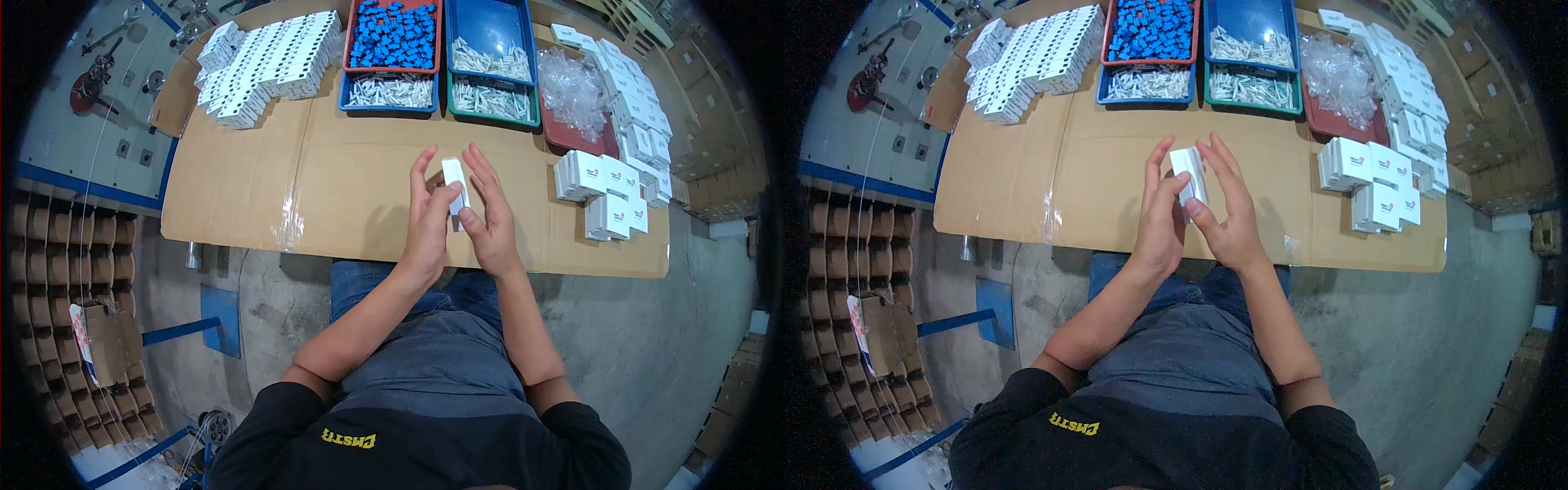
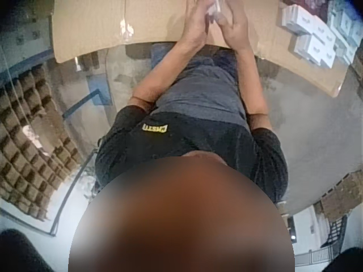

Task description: Manually assemble and fill small cardboard boxes with plastic industrial components.

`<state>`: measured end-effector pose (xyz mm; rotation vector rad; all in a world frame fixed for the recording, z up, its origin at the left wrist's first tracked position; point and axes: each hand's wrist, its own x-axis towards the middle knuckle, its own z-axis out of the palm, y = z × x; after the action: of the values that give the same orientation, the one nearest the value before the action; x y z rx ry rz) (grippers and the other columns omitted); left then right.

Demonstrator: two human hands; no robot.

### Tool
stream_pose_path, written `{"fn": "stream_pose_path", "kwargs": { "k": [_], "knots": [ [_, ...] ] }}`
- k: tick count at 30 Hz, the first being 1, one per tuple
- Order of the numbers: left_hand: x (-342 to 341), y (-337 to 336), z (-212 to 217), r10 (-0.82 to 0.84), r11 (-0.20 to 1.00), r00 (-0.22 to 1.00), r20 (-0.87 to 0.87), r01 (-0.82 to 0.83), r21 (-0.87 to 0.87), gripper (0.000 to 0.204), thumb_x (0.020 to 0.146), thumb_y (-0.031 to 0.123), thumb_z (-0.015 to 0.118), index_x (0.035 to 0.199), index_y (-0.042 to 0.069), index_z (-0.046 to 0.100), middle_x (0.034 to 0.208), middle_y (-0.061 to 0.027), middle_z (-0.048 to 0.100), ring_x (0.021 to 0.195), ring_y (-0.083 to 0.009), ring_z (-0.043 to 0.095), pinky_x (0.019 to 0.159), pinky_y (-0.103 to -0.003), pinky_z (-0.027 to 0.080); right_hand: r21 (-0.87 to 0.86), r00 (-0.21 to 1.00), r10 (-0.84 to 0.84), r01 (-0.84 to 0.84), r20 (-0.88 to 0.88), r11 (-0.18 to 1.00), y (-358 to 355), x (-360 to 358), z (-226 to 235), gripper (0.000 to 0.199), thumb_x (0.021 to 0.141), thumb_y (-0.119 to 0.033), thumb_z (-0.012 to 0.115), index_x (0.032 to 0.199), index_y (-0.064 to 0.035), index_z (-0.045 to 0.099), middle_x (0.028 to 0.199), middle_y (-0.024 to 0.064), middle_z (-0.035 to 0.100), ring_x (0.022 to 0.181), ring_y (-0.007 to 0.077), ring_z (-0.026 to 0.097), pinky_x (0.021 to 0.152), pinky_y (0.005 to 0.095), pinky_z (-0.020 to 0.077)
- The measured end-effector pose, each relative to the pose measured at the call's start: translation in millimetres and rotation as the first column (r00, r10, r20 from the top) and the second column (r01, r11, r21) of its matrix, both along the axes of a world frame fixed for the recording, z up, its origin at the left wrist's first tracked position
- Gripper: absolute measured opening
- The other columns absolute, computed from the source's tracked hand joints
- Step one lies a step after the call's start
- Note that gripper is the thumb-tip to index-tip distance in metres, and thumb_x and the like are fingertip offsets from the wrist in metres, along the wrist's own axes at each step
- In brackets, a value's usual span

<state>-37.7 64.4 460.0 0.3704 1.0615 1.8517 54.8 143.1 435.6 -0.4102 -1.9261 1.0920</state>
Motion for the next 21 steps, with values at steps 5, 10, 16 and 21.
{"fn": "stream_pose_path", "kwargs": {
  "k": [5, 10, 16, 21],
  "knots": [
    [-4.0, 0.6, -2.3, 0.011, 0.998, 0.997, -0.081, -0.006, 0.062, 0.058, 0.101, 0.031, 0.047, 0.155, 0.015, 0.034, 0.133, -0.0065, 0.050, 0.122, -0.0155, 0.051, 0.098, -0.032, 0.046, -0.457, 0.981, 0.193, -0.183, -0.025, 0.871, -1.3, 1.7, 10.1, 0.066, 0.090, -0.017, 0.074, 0.149, -0.0059, 0.047, 0.155, 0.0162, 0.043, 0.143, 0.0288, 0.042, 0.113, 0.0424, 0.0400],
    [-15.9, -0.9, 5.0, -0.096, 0.989, 0.991, 0.096, 0.106, -0.104, 0.064, 0.103, 0.051, 0.048, 0.155, 0.016, 0.035, 0.136, -0.0060, 0.052, 0.125, -0.0177, 0.052, 0.100, -0.035, 0.046, -0.340, 0.978, 0.207, -0.201, -0.018, 0.919, 3.8, 7.9, 3.8, 0.066, 0.087, -0.017, 0.071, 0.148, -0.0059, 0.049, 0.150, 0.0172, 0.046, 0.136, 0.0286, 0.048, 0.109, 0.0418, 0.0426],
    [-22.0, -12.5, 6.5, -0.377, 0.899, 0.868, 0.322, 0.427, -0.099, 0.057, 0.101, 0.059, 0.050, 0.138, 0.015, 0.051, 0.123, -0.0029, 0.061, 0.113, -0.0172, 0.060, 0.095, -0.037, 0.050, 0.042, 0.995, 0.082, -0.084, 0.051, 0.996, 3.2, 1.4, 7.7, 0.057, 0.086, -0.022, 0.069, 0.138, -0.0040, 0.057, 0.144, 0.0187, 0.050, 0.127, 0.0336, 0.055, 0.105, 0.0427, 0.0454],
    [-11.2, -9.4, -0.4, -0.261, 0.945, 0.909, 0.325, 0.308, -0.105, 0.051, 0.103, 0.056, 0.051, 0.134, 0.015, 0.053, 0.120, -0.0026, 0.061, 0.112, -0.0149, 0.060, 0.096, -0.035, 0.049, 0.116, 0.997, -0.002, -0.007, 0.079, 0.993, 2.0, -0.5, -0.2, 0.057, 0.092, -0.036, 0.071, 0.136, -0.0023, 0.059, 0.141, 0.0210, 0.054, 0.125, 0.0370, 0.057, 0.104, 0.0434, 0.0464]
  ]
}}
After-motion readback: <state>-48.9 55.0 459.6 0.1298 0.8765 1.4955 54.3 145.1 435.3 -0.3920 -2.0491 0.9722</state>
